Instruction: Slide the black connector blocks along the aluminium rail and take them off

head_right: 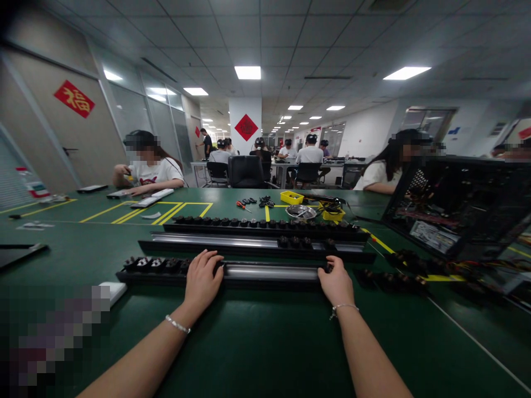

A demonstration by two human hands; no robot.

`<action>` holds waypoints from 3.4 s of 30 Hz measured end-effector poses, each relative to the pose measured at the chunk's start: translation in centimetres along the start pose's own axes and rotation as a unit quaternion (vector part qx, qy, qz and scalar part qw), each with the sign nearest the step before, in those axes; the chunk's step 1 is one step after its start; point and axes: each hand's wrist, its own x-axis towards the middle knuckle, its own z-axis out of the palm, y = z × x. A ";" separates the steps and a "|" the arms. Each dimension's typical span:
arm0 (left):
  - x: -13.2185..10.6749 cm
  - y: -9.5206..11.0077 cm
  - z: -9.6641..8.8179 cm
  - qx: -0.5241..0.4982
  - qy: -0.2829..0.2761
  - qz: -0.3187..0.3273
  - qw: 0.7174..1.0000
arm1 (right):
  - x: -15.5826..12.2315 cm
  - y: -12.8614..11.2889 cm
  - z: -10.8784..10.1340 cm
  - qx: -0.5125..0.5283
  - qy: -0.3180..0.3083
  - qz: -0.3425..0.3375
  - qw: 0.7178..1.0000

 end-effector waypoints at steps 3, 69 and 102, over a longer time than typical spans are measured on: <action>0.0 0.0 0.0 -0.002 0.000 0.000 1.000 | 0.1 0.1 0.0 0.001 -0.005 0.008 1.000; 0.0 0.1 0.0 -0.001 0.003 -0.001 1.000 | 1.6 4.5 -2.4 -0.007 0.091 0.131 0.987; -0.1 0.1 0.1 0.013 0.022 -0.018 1.000 | 1.4 5.8 -1.4 -0.129 0.245 -0.007 0.961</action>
